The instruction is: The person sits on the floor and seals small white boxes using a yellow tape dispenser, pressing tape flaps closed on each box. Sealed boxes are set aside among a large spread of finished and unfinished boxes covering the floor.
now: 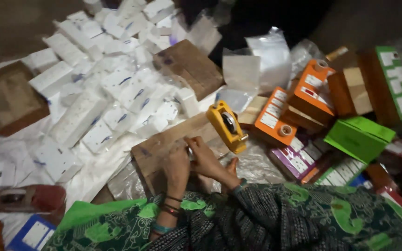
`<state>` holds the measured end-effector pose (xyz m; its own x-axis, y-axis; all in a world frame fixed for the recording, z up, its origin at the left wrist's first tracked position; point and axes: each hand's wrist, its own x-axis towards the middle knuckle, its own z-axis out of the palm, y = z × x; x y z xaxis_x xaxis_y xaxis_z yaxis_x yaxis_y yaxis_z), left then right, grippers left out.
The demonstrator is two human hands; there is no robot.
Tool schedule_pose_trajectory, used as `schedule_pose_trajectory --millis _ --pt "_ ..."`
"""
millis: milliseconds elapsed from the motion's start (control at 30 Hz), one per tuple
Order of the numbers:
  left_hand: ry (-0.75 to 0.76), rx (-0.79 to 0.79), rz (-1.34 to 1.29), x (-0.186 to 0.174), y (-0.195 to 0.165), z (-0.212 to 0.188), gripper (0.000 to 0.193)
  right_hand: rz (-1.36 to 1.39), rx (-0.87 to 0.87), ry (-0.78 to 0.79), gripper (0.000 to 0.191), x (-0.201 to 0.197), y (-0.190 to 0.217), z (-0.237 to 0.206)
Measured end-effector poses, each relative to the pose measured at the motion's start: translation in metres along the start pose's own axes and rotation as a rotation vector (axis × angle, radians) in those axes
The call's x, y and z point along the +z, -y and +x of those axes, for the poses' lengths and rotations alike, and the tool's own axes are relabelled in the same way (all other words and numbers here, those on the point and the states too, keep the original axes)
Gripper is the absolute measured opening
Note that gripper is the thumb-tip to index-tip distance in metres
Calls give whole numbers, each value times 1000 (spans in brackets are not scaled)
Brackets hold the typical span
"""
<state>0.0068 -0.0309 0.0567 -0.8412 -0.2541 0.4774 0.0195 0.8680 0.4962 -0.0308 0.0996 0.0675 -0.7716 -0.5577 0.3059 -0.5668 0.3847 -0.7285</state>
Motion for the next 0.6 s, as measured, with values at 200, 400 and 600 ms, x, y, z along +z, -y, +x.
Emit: schedule_pose_trajectory --millis 200,400,600 --pt "-84 108 -71 -17 -9 0 14 -36 -14 -42 65 -5 -2 0" --pt "-53 -69 -242 -10 -5 -12 23 -2 -49 -124 59 0 -9 -10" --pt "-19 -142 -360 6 -8 -34 31 -16 -97 -153 54 -1 -6 -12"
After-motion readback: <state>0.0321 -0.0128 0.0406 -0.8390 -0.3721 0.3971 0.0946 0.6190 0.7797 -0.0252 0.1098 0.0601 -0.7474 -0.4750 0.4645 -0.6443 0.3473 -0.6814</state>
